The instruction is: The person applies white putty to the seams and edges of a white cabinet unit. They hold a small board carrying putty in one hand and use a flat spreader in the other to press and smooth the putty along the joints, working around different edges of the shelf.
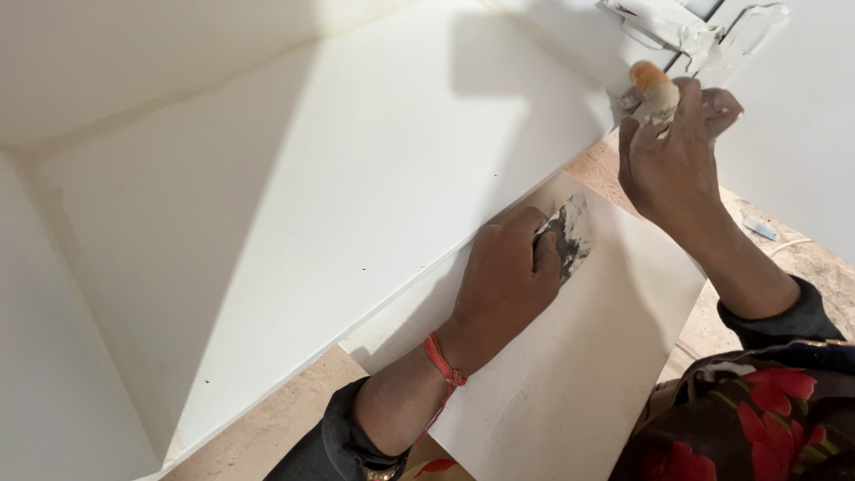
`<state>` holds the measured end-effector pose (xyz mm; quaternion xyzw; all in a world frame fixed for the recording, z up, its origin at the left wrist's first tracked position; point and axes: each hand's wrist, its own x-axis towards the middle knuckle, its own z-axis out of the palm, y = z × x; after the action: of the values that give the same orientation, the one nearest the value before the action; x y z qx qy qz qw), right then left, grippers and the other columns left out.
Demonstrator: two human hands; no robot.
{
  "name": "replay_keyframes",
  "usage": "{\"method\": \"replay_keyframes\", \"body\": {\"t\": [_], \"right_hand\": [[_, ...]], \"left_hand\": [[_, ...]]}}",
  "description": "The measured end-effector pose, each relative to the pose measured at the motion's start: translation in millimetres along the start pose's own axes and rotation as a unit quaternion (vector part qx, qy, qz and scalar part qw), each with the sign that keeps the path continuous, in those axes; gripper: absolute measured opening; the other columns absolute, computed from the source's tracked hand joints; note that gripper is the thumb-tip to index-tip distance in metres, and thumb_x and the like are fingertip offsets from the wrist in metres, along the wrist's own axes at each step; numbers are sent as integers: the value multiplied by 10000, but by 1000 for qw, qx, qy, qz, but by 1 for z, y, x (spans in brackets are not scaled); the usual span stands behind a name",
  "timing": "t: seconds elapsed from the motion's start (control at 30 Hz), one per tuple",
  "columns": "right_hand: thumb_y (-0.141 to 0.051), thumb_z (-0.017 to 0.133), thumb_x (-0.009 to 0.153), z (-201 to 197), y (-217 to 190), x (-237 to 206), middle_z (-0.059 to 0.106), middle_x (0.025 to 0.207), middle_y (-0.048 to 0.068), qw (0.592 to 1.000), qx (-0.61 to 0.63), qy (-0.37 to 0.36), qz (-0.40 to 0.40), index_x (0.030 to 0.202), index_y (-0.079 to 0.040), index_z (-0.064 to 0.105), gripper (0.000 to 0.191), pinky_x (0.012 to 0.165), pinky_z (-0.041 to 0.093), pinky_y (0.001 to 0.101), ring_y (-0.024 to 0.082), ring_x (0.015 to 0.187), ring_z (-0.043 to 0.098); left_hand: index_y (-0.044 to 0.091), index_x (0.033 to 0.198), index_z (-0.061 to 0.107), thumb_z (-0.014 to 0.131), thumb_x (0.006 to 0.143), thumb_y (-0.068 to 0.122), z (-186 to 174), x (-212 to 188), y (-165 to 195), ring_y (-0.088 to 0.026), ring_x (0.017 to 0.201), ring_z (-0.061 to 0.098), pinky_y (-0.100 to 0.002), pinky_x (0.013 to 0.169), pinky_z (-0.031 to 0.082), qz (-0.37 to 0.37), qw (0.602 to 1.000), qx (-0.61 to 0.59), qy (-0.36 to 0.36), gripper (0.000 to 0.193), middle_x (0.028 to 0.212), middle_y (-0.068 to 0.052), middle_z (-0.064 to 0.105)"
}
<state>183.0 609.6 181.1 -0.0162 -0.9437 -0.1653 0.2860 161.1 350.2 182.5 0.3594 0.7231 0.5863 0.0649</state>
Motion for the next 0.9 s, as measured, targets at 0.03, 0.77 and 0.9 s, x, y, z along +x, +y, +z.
{"method": "replay_keyframes", "body": {"t": [0.03, 0.77, 0.9], "right_hand": [[-29, 578, 1108, 0, 1, 1, 505, 1244, 322, 1000, 22, -12, 0, 1035, 159, 541, 205, 948, 333, 565, 402, 1189, 432], [5, 573, 1034, 10, -15, -10, 578, 1176, 100, 987, -147, 70, -11, 1245, -120, 574, 244, 1001, 254, 367, 217, 1096, 495], [121, 557, 967, -5, -15, -8, 581, 1133, 63, 995, -70, 54, 45, 1304, -87, 590, 398, 1050, 255, 418, 206, 1115, 503]], "left_hand": [[-47, 855, 595, 563, 947, 88, 0, 0, 0, -372, 554, 624, -462, 552, 484, 8, 1000, -1, 5, 166, 646, -230, 615], [-66, 856, 608, 565, 939, 78, 7, -4, 0, -415, 667, 660, -477, 630, 512, 21, 999, 32, 31, 171, 745, -266, 656], [-66, 863, 602, 558, 939, 86, 7, -2, 4, -397, 642, 666, -470, 615, 516, 7, 999, 24, 22, 175, 733, -257, 655]]}}
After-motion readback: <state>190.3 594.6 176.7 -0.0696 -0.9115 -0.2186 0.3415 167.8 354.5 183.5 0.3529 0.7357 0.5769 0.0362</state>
